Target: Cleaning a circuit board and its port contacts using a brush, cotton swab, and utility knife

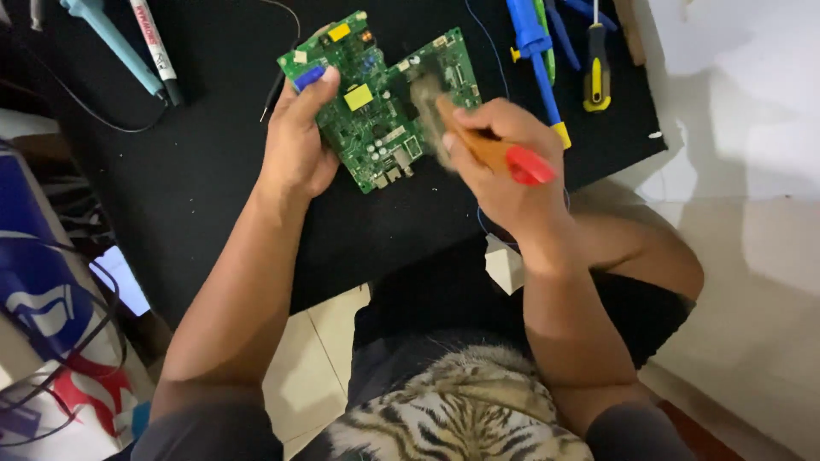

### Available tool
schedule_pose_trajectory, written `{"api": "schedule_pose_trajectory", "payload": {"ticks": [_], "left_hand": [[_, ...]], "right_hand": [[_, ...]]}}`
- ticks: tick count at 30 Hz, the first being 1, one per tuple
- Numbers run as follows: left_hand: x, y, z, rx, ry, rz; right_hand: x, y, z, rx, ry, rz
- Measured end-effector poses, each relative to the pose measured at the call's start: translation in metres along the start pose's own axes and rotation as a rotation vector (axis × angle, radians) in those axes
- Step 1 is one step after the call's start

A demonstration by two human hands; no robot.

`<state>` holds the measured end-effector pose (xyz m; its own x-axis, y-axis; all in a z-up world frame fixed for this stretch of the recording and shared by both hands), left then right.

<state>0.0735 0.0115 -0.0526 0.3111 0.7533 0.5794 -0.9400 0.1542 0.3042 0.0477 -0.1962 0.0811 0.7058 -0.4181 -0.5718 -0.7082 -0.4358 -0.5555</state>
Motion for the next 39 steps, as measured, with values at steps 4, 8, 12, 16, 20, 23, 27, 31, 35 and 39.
{"api": "schedule_pose_trajectory", "payload": {"ticks": [4, 8, 12, 16, 20, 23, 27, 31, 35, 39], "left_hand": [[0.001, 0.002, 0.002, 0.014, -0.001, -0.026], [0.003, 0.003, 0.006, -0.142, -0.061, 0.062], [0.002, 0.003, 0.003, -0.051, 0.004, 0.017], [0.001, 0.000, 0.004, -0.140, -0.026, 0.052], [-0.002, -0.004, -0.001, -0.249, -0.025, 0.111], [0.004, 0.006, 0.013, -0.360, -0.045, 0.139], [0.000, 0.010, 0.021, -0.491, -0.030, 0.161], [-0.001, 0.005, 0.021, -0.485, -0.046, 0.183], [0.004, 0.011, 0.026, -0.553, -0.010, 0.161], [-0.002, 0.010, 0.026, -0.536, -0.012, 0.135]], "right_hand": [[-0.001, 0.004, -0.008, -0.134, 0.050, 0.172], [-0.009, 0.001, 0.002, -0.086, -0.029, 0.066], [-0.003, 0.010, 0.006, -0.272, 0.106, 0.148], [-0.011, 0.003, 0.005, -0.090, 0.031, 0.120], [-0.005, 0.010, 0.009, -0.262, 0.081, 0.216], [-0.019, 0.005, 0.011, -0.278, 0.077, 0.214], [-0.046, -0.005, 0.020, -0.015, -0.135, 0.064], [-0.048, -0.010, 0.031, -0.153, -0.095, 0.026], [-0.064, -0.015, 0.035, -0.238, 0.003, 0.028], [-0.062, -0.023, 0.036, -0.074, -0.038, -0.143]]}}
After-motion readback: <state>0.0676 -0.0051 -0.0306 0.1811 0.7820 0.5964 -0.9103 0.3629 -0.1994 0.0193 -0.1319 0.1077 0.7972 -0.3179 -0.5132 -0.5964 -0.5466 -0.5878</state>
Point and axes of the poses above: each hand's wrist, its own y-axis away from the middle knuckle, its own z-axis out of the palm, x = y × z, the point moved 7 cm from there along -y, towards the middle knuckle, and after that the axes turned 11 degrees about -z, right-handed, at the moved point
